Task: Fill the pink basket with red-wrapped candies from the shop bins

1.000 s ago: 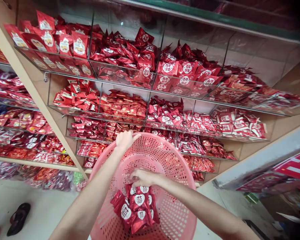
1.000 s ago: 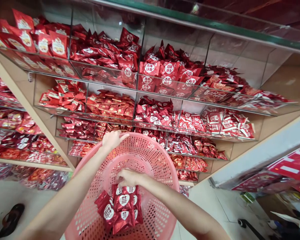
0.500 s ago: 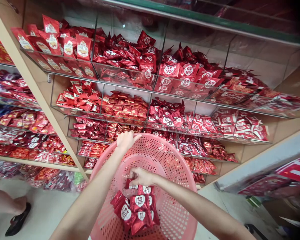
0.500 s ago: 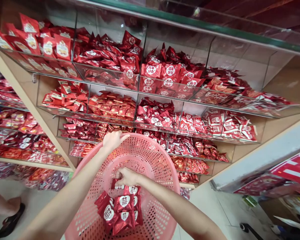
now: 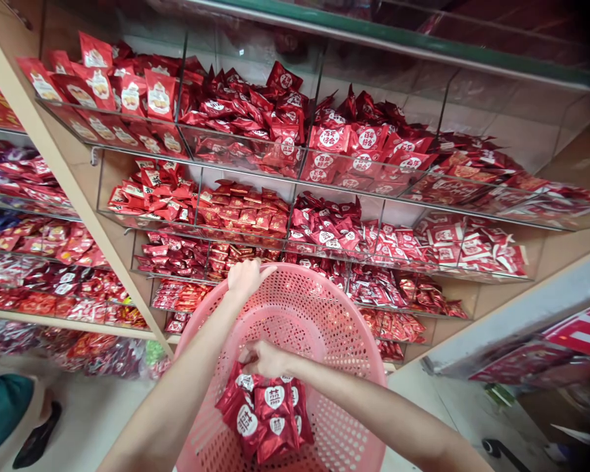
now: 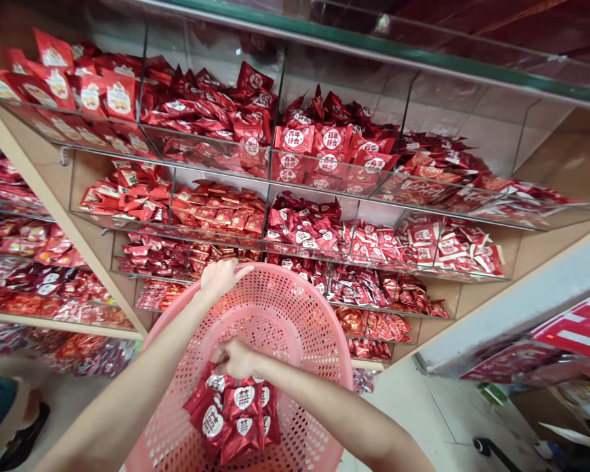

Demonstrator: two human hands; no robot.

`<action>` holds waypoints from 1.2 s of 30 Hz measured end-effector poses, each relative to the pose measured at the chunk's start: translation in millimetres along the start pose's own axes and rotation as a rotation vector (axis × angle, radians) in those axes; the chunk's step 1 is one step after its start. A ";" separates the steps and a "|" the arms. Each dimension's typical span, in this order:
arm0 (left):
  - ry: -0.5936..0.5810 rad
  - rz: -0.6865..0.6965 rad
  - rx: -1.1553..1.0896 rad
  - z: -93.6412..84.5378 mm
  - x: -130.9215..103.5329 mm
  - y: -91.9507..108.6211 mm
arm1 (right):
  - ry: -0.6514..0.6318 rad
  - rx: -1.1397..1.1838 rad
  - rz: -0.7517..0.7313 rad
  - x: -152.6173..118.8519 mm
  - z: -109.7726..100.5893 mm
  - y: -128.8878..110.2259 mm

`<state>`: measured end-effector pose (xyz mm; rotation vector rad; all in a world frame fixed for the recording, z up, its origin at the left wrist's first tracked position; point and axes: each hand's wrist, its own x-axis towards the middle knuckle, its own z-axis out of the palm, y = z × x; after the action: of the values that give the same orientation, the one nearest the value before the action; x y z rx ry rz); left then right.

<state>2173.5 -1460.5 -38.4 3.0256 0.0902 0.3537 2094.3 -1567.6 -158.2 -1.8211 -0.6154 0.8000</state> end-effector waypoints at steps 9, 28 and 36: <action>-0.008 -0.019 -0.002 -1.2 0.4 -0.5 | 0.159 -0.528 -0.072 -22.2 -42.4 -11.9; -0.046 0.010 0.036 7.8 7.7 1.8 | 0.854 -0.807 -0.281 -77.4 -208.5 -124.6; -0.053 0.000 0.038 6.9 7.1 4.8 | 1.093 -0.854 0.121 -63.3 -258.3 -141.0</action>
<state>2182.3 -1465.4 -43.0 3.0698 0.0939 0.2740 2242.0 -1715.9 58.2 -2.6794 -0.0833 -0.5522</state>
